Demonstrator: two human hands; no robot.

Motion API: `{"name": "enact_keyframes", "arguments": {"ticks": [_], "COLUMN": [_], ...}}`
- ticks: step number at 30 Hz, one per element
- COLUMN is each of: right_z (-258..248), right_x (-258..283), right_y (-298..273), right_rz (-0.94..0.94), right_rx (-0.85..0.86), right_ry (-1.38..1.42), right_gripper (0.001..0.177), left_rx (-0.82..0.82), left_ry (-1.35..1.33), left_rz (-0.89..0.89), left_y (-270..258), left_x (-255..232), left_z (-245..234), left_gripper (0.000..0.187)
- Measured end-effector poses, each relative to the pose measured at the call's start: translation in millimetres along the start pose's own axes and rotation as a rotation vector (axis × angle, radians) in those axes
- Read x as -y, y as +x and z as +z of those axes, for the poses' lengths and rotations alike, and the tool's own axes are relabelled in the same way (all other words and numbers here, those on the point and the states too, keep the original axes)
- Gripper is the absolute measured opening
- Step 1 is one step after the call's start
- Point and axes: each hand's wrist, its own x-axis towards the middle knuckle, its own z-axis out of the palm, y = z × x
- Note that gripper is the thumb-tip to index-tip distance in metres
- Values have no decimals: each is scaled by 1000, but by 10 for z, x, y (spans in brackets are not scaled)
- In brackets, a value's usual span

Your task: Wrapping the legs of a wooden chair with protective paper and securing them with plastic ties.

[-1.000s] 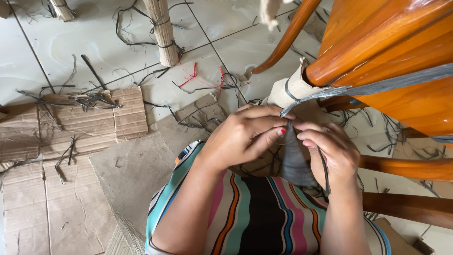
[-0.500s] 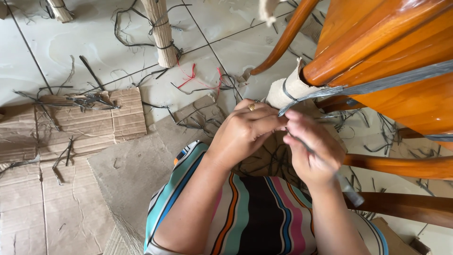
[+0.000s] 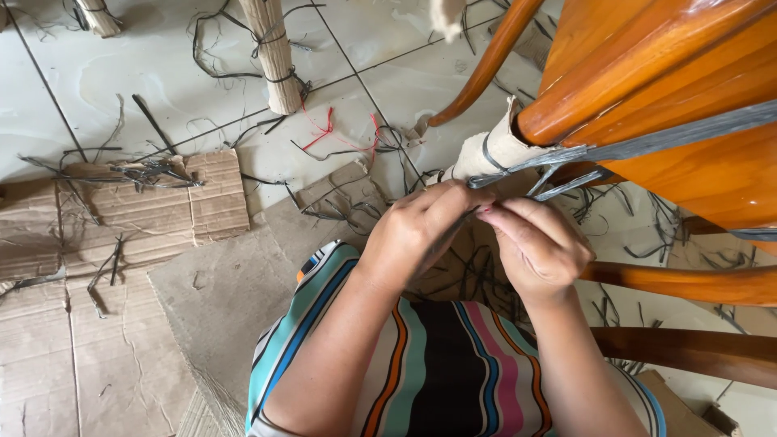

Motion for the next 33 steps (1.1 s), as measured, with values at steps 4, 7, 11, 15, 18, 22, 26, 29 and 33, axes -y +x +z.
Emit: {"name": "enact_keyframes", "arguments": {"ticks": [4, 7, 11, 15, 18, 22, 26, 29, 33], "right_z": [5, -12, 10, 77, 95, 66, 91, 91, 70], "right_x": [9, -62, -93, -10, 17, 79, 30, 13, 57], "right_y": [115, 41, 40, 21, -13, 16, -287, -275, -224], "right_rz": [-75, -56, -40, 124, 241, 417, 803, 1006, 1194], "right_rx": [18, 27, 33, 36, 30, 98, 101, 43, -8], "right_ry": [-46, -56, -70, 104, 205, 309, 582, 825, 1047], "right_gripper": [9, 9, 9, 5, 4, 2, 6, 8, 11], "left_rx": [-61, 65, 123, 89, 39, -103, -175, -173, -143], "left_ry": [46, -238, -202, -154, -131, -73, -43, -111, -107], "left_rz": [-20, -77, -87, -57, 10, 75, 60, 56, 151], "left_y": [118, 43, 17, -38, -65, -112, -63, -27, 6], "left_x": [-50, 96, 124, 172, 215, 281, 240, 231, 193], "left_z": [-7, -120, -144, -135, -97, 9, 83, 90, 26], "left_gripper": [12, 34, 48, 45, 43, 39, 39, 33, 16]}}
